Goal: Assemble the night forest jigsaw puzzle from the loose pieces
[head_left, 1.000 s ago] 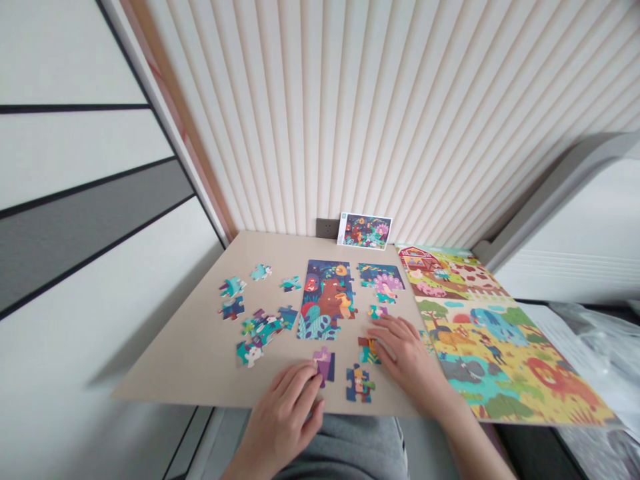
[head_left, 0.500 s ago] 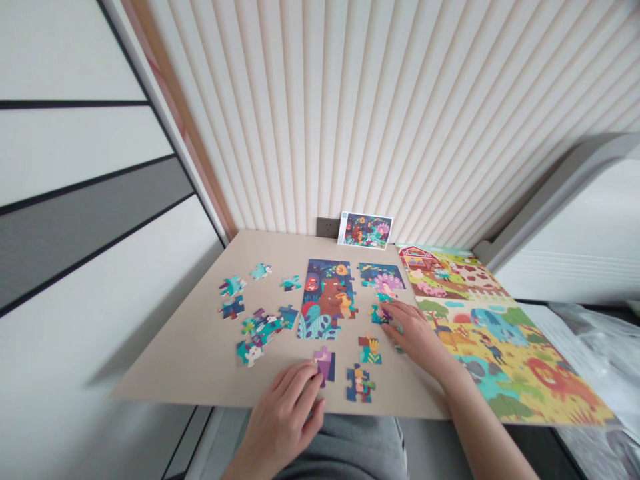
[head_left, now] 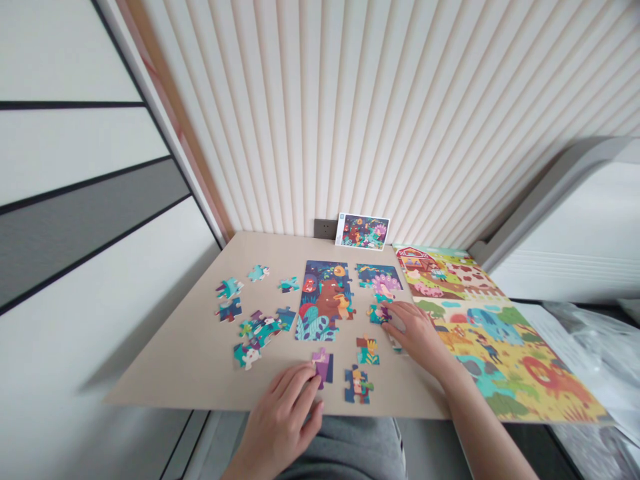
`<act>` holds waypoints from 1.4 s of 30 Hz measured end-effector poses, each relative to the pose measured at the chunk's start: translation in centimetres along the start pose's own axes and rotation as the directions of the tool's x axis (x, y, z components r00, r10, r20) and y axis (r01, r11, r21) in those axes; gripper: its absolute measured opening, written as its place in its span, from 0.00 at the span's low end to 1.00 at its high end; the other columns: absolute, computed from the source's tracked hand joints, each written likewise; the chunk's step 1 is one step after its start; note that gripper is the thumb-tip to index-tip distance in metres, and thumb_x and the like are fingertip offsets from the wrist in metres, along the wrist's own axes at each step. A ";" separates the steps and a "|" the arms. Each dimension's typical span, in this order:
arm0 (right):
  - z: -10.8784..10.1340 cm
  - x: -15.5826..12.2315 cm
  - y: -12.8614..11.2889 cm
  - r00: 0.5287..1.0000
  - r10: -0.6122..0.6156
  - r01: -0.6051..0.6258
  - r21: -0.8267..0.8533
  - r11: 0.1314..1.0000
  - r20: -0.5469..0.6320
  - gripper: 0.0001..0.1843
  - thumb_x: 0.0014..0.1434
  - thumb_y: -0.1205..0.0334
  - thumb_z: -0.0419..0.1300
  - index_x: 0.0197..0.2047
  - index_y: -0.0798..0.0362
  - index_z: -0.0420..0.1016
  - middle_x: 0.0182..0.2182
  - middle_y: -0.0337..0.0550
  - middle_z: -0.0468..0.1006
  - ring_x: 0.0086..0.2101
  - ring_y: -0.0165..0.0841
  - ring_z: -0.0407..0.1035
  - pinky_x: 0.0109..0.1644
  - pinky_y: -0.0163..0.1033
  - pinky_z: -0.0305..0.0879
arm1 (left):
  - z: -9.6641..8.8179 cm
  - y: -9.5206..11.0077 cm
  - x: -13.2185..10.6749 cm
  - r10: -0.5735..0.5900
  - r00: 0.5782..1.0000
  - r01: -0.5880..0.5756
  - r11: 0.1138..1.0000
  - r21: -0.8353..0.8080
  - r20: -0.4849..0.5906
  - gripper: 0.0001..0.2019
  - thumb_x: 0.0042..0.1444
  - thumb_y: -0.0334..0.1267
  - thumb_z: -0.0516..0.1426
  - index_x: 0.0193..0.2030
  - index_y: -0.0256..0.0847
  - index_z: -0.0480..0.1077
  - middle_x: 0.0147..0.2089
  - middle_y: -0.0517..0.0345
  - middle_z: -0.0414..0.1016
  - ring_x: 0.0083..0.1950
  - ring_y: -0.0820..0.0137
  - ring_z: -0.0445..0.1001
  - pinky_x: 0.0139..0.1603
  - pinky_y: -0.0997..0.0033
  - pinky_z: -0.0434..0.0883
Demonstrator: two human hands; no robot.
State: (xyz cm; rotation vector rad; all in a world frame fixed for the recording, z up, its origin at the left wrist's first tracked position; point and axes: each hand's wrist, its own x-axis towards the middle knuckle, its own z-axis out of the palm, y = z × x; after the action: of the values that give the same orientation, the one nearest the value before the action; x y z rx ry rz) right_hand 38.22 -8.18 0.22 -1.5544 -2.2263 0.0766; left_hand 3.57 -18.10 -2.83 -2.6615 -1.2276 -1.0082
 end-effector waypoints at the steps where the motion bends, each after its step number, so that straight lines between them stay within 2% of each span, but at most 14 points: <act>1: -0.2 0.0 0.2 1.000 0.010 -0.010 -0.008 1.000 -0.001 0.21 0.68 0.54 0.58 0.62 0.46 0.75 0.55 0.49 0.80 0.55 0.46 0.73 0.60 0.55 0.69 | 0.0 0.0 0.0 -0.002 1.000 0.002 1.000 -0.002 -0.002 0.15 0.64 0.31 0.55 0.56 0.37 0.74 0.54 0.45 0.77 0.57 0.58 0.75 0.58 0.57 0.76; 8: -1.8 -1.2 4.8 0.979 0.141 -0.152 -0.072 0.986 -0.149 0.23 0.67 0.50 0.57 0.62 0.49 0.75 0.56 0.53 0.80 0.57 0.51 0.73 0.59 0.57 0.69 | -0.1 0.1 0.3 -0.002 1.000 0.003 1.000 0.015 -0.014 0.15 0.64 0.32 0.55 0.55 0.39 0.74 0.53 0.45 0.77 0.56 0.59 0.76 0.57 0.58 0.77; 12: -1.9 -1.9 6.5 0.984 0.135 -0.146 -0.092 0.985 -0.116 0.22 0.67 0.50 0.57 0.59 0.48 0.77 0.55 0.53 0.81 0.55 0.51 0.74 0.58 0.57 0.70 | -0.1 0.1 0.4 0.000 0.999 0.000 1.000 0.018 -0.034 0.14 0.64 0.32 0.55 0.55 0.39 0.75 0.52 0.46 0.77 0.56 0.59 0.76 0.57 0.59 0.77; 18: -1.2 -1.7 7.0 0.991 0.109 -0.120 -0.146 0.982 -0.079 0.21 0.68 0.51 0.56 0.59 0.47 0.78 0.56 0.51 0.80 0.56 0.51 0.74 0.58 0.58 0.70 | -0.2 0.1 0.3 0.011 1.000 -0.010 1.000 0.019 -0.013 0.15 0.63 0.31 0.55 0.55 0.38 0.74 0.53 0.46 0.77 0.56 0.58 0.76 0.57 0.58 0.76; 22: -1.7 -0.4 7.7 0.990 0.113 -0.125 -0.169 0.978 -0.080 0.20 0.68 0.52 0.56 0.58 0.46 0.79 0.57 0.49 0.80 0.58 0.51 0.72 0.60 0.58 0.68 | 0.0 0.0 0.3 0.014 1.000 -0.014 1.000 0.016 -0.021 0.15 0.64 0.31 0.55 0.56 0.38 0.74 0.53 0.46 0.77 0.56 0.58 0.76 0.57 0.59 0.76; 26: -2.2 1.4 8.6 0.996 0.084 -0.086 -0.152 0.985 -0.016 0.18 0.68 0.55 0.56 0.57 0.44 0.81 0.57 0.48 0.80 0.57 0.49 0.73 0.60 0.55 0.68 | 0.1 0.0 0.2 0.014 1.000 -0.013 1.000 0.012 -0.023 0.16 0.63 0.30 0.55 0.56 0.37 0.74 0.53 0.45 0.77 0.57 0.58 0.75 0.57 0.58 0.75; 31: -1.6 2.3 9.1 0.998 0.050 -0.045 -0.129 0.991 0.030 0.18 0.70 0.57 0.54 0.56 0.44 0.82 0.55 0.48 0.81 0.55 0.47 0.74 0.61 0.54 0.67 | 0.0 -0.1 0.2 0.023 0.999 -0.023 1.000 0.012 -0.033 0.16 0.63 0.30 0.55 0.56 0.37 0.74 0.53 0.46 0.77 0.56 0.58 0.76 0.57 0.59 0.75; 36: -0.9 2.1 9.2 1.000 0.013 -0.011 -0.132 0.991 0.014 0.18 0.71 0.56 0.53 0.55 0.44 0.82 0.56 0.48 0.79 0.56 0.48 0.72 0.62 0.58 0.66 | 0.2 -0.1 0.3 0.015 0.999 -0.015 1.000 0.004 -0.038 0.15 0.64 0.30 0.55 0.56 0.37 0.74 0.53 0.46 0.77 0.56 0.58 0.76 0.58 0.59 0.74; 42: -1.1 2.0 8.6 0.999 -0.040 0.040 -0.030 0.999 -0.025 0.17 0.71 0.55 0.55 0.57 0.45 0.80 0.55 0.49 0.79 0.55 0.46 0.72 0.61 0.55 0.69 | 0.2 -0.2 0.0 0.012 1.000 -0.012 1.000 0.007 -0.016 0.16 0.64 0.30 0.56 0.57 0.38 0.74 0.54 0.46 0.77 0.57 0.58 0.75 0.58 0.59 0.74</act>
State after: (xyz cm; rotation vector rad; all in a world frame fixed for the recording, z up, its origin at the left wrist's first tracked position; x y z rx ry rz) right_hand 45.65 -3.43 -0.58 -1.5168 -2.2473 0.0119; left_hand 3.57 -17.94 -3.09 -2.6470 -1.2089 -1.0190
